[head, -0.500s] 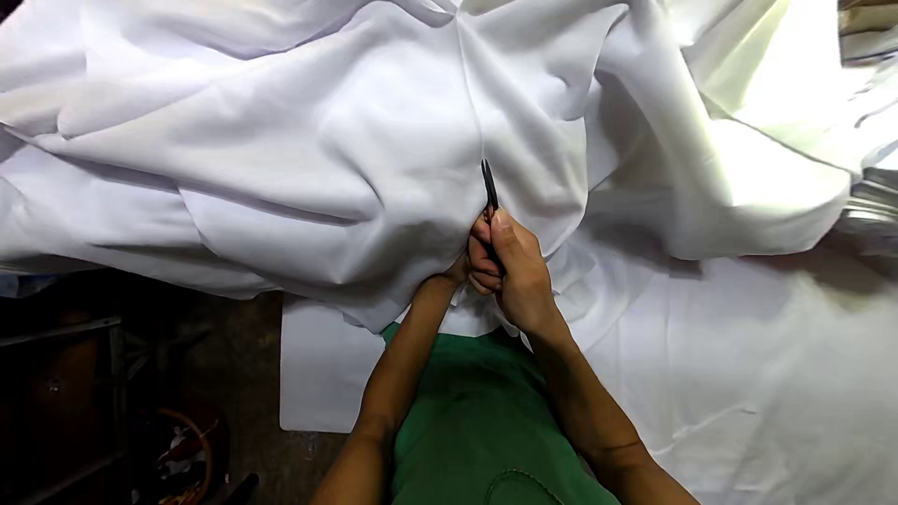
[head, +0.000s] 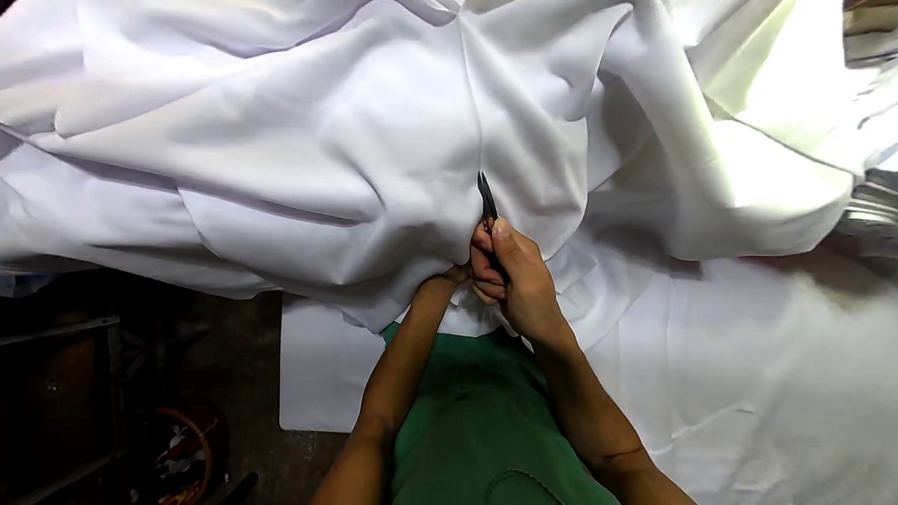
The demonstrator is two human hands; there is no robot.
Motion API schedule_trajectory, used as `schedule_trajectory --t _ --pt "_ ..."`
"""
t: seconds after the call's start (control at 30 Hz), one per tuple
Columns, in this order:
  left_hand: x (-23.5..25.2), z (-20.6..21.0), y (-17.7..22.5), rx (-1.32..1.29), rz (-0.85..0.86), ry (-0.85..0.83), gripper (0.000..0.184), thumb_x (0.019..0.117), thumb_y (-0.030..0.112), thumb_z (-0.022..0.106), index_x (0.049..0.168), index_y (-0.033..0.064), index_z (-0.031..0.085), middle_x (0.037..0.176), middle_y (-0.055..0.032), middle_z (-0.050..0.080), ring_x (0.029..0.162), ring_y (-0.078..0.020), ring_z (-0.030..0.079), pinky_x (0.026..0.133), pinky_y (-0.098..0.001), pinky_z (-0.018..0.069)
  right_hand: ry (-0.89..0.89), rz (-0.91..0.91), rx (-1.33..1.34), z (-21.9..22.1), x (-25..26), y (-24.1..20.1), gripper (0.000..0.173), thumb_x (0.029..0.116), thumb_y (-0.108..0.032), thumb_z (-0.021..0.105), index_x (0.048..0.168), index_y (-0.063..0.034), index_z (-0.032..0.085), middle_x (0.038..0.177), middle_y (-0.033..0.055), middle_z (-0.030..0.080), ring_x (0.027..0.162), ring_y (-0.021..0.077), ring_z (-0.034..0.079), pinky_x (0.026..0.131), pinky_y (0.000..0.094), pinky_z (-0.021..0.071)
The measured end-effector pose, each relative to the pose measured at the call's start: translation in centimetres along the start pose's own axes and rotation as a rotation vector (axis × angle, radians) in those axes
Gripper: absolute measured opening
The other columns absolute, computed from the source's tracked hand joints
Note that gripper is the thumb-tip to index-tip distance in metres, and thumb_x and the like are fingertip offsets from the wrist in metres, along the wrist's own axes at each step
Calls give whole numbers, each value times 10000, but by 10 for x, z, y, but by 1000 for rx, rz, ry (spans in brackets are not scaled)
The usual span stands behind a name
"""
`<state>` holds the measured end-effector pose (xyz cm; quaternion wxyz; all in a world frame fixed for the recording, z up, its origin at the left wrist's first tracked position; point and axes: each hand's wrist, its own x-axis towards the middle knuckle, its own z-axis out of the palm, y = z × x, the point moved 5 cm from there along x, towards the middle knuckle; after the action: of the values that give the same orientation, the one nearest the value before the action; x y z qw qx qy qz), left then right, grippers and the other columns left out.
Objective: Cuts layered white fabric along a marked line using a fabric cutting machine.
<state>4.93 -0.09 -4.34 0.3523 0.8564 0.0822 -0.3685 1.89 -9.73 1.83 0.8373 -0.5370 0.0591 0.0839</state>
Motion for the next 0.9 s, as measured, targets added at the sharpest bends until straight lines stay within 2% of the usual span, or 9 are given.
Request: schedule_trajectory --t 0.1,0.23,0.33,0.43,0.57,0.63,0.73,0.8,0.9 --pt "5 5 1 -589 47 -9 109 946 -145 507 997 -135 603 823 -125 615 765 -90 566 754 -189 478 6 -2 11 0 1 0 409 1121 -364 245 839 -167 465 582 -72 329 437 20 300 422 159 291" --pt "6 9 4 -813 98 -22 129 946 -173 456 983 -244 557 814 -194 613 727 -117 558 736 -190 495 18 -1 0 -2 2 0 407 1121 -369 231 861 -167 470 582 -72 338 432 17 304 419 154 296" --pt "-5 8 11 -993 32 -186 175 990 -172 370 991 -105 532 780 -87 556 685 -72 526 707 -178 484 19 5 -21 -3 5 -1 415 1120 -371 222 853 -165 464 572 -67 330 425 24 302 413 158 292" --pt "-17 -1 20 -1229 -24 -81 311 984 -155 387 764 36 497 558 3 520 477 -25 499 525 -154 468 30 9 -54 -3 9 -4 430 1120 -377 225 832 -163 461 556 -63 323 416 33 309 407 167 296" --pt "-20 -5 23 -843 -76 -65 168 998 -175 379 1097 -187 514 883 -165 551 762 -115 502 772 -189 469 34 -3 -82 -1 13 -7 432 1118 -385 229 831 -166 465 557 -56 330 416 39 312 407 173 299" --pt "-9 0 21 -761 -52 -89 149 934 -243 389 1033 -227 500 847 -196 555 749 -148 510 757 -223 482 45 -17 -82 0 14 -8 431 1118 -381 225 831 -166 463 555 -56 334 413 38 314 404 172 304" --pt "18 16 -2 -854 129 -136 172 889 -261 393 857 -136 508 675 -73 509 626 -77 477 646 -203 454 58 -50 -52 3 15 -6 423 1118 -397 231 848 -170 466 565 -59 334 419 37 307 405 173 299" --pt "28 19 -15 -747 232 -88 99 863 -258 470 859 -171 518 688 -123 544 641 -82 504 651 -185 463 66 -70 -27 4 16 -5 413 1116 -405 241 852 -177 463 561 -65 325 415 35 301 403 172 301" --pt "21 10 -4 -288 83 -132 160 922 -157 592 1074 -204 567 967 -211 636 856 -119 561 825 -194 473 60 -89 -15 5 18 -3 407 1115 -406 253 848 -178 459 554 -67 322 414 35 307 409 177 311"
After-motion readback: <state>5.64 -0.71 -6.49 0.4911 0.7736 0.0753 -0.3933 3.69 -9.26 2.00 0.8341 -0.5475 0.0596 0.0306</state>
